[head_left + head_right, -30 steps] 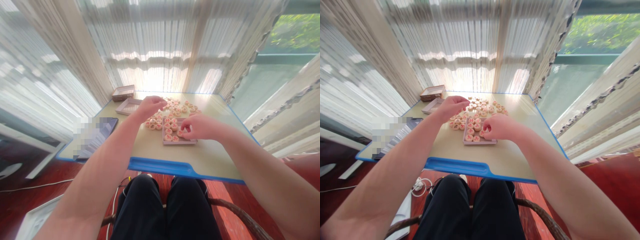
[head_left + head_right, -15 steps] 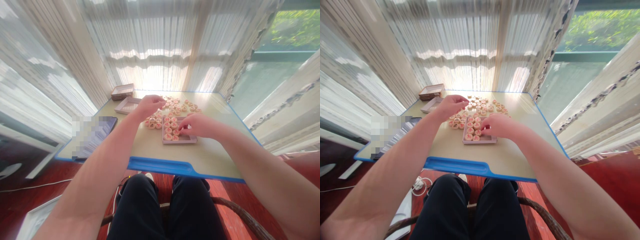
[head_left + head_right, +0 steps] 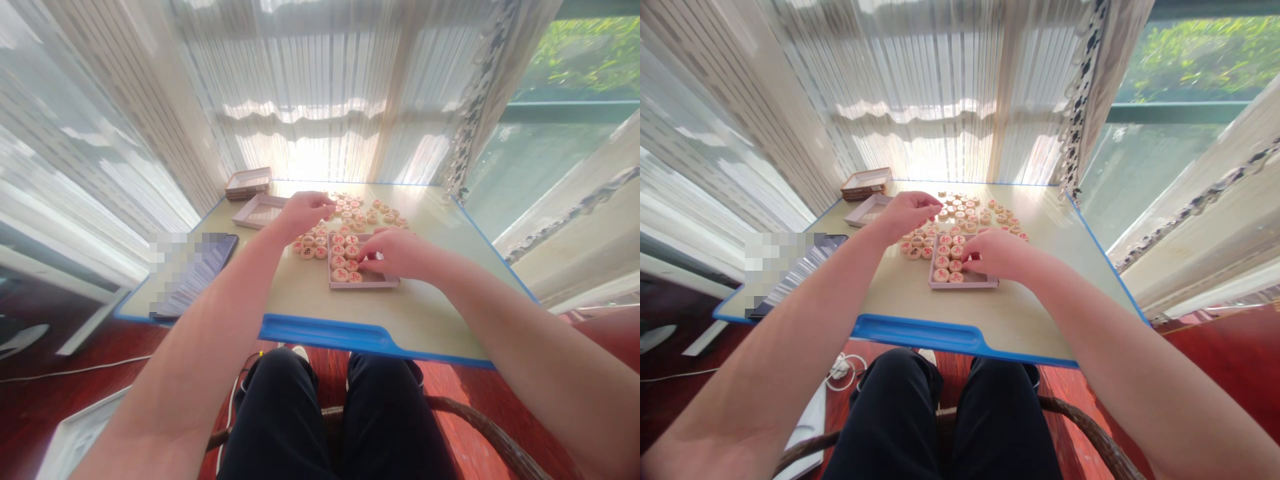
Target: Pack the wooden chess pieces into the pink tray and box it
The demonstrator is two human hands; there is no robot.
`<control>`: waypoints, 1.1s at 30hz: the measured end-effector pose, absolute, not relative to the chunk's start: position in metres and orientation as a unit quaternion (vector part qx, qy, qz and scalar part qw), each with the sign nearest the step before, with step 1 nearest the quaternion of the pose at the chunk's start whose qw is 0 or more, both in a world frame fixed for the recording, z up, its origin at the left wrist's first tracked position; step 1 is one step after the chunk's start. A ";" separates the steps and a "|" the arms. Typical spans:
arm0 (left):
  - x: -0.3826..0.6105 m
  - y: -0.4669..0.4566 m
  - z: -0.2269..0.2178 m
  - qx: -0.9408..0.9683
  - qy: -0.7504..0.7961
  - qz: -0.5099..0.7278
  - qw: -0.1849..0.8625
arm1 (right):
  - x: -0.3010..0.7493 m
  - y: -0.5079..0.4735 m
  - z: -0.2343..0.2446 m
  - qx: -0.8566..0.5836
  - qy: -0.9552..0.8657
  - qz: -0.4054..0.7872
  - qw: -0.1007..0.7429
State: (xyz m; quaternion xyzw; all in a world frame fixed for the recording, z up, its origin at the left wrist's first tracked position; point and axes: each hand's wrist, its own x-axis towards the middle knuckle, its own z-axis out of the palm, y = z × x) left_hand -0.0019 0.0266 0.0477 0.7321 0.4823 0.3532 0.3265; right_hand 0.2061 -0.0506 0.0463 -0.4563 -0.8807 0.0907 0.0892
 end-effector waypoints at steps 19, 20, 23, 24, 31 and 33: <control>-0.013 0.041 0.030 0.776 0.580 0.245 -0.038 | 0.226 -0.036 0.049 -0.544 -0.807 0.008 0.229; -0.014 0.042 0.029 0.784 0.577 0.226 -0.025 | 0.229 -0.031 0.044 -0.545 -0.804 -0.003 0.236; -0.014 0.046 0.027 0.814 0.555 0.168 0.017 | 0.236 -0.020 0.031 -0.555 -0.788 -0.030 0.265; -0.014 0.046 0.026 0.820 0.550 0.155 0.024 | 0.238 -0.017 0.028 -0.563 -0.780 -0.035 0.271; -0.010 0.043 0.026 0.856 0.484 0.177 0.041 | 0.251 -0.004 0.018 -0.642 -0.735 -0.033 0.213; -0.009 0.042 0.025 0.861 0.472 0.180 0.050 | 0.253 -0.002 0.019 -0.666 -0.715 -0.032 0.211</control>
